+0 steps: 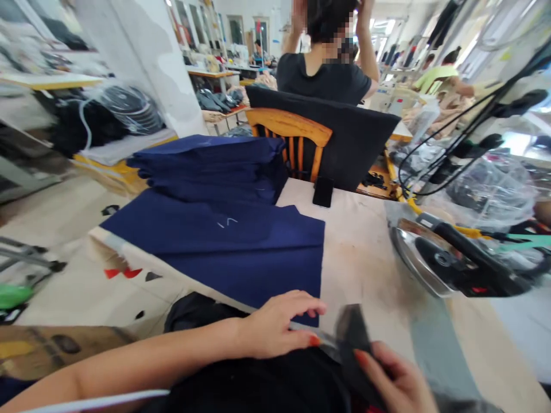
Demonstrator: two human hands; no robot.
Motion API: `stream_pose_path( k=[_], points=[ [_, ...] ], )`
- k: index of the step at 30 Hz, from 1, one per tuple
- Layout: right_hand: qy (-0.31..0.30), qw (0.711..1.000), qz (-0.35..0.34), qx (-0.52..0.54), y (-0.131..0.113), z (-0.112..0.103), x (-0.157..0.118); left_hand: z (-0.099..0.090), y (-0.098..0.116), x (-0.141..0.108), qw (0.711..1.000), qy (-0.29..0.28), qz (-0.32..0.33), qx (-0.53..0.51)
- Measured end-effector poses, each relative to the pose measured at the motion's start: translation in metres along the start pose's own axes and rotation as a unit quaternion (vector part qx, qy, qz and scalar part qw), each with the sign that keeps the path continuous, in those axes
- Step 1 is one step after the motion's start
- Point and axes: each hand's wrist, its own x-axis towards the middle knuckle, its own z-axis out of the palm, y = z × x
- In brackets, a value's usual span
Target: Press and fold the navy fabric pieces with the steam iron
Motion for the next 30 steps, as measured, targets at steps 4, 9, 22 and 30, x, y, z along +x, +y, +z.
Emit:
stream_pose_path(
  k=[4, 9, 22, 30],
  points=[
    [-0.166, 0.983, -0.001, 0.079, -0.029, 0.097, -0.001, -0.009, 0.006, -0.006, 0.976, 0.029, -0.127, -0.172],
    [-0.221, 0.962, 0.105, 0.12, -0.051, 0.109, 0.009, -0.039, -0.012, -0.014, 0.908, 0.255, -0.165, -0.287],
    [0.026, 0.98, 0.068, 0.187, -0.05, 0.125, 0.06, -0.066, -0.052, -0.035, 0.92, 0.383, -0.053, 0.071],
    [0.045, 0.975, 0.056, 0.21, -0.055, 0.144, 0.07, -0.036, -0.035, -0.006, 0.976, 0.212, 0.017, 0.043]
  ],
)
